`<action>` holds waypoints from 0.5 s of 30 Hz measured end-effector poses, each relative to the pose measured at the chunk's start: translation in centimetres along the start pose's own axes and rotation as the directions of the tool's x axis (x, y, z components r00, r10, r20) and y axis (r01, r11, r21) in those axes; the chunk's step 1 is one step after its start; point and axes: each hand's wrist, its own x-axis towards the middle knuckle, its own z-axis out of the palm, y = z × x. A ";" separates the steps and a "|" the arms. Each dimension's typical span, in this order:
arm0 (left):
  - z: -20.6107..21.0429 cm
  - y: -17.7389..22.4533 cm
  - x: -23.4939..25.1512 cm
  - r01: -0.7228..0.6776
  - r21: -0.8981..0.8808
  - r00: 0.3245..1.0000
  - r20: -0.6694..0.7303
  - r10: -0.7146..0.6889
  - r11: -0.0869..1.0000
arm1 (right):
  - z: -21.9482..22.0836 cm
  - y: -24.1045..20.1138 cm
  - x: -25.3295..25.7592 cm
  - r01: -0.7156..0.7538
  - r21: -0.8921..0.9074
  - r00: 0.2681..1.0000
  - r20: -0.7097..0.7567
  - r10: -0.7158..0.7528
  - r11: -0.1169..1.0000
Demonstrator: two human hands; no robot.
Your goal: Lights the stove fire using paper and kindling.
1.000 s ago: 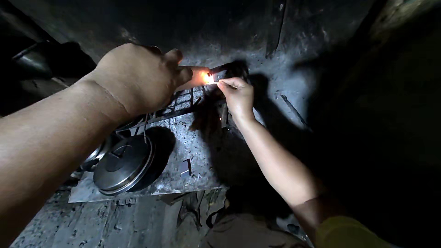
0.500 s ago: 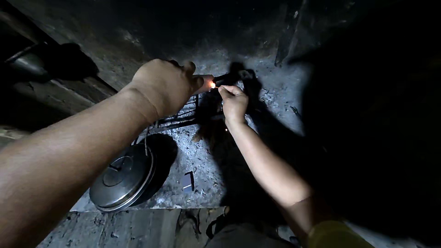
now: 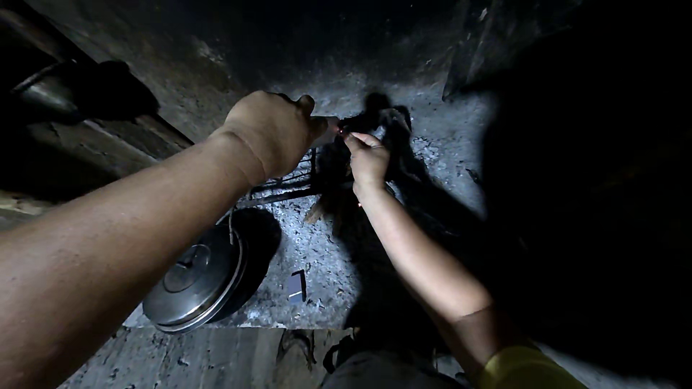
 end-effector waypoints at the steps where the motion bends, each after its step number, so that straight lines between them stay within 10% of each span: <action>1: -0.1 0.0 0.2 0.001 -0.001 1.000 0.003 -0.001 1.000 | -0.1 0.1 0.1 0.003 0.002 1.000 -0.005 -0.003 1.000; 15: -1.5 1.0 0.6 0.005 0.000 1.000 -0.003 -0.005 1.000 | -1.4 -0.3 0.3 -0.016 0.022 1.000 -0.012 0.016 1.000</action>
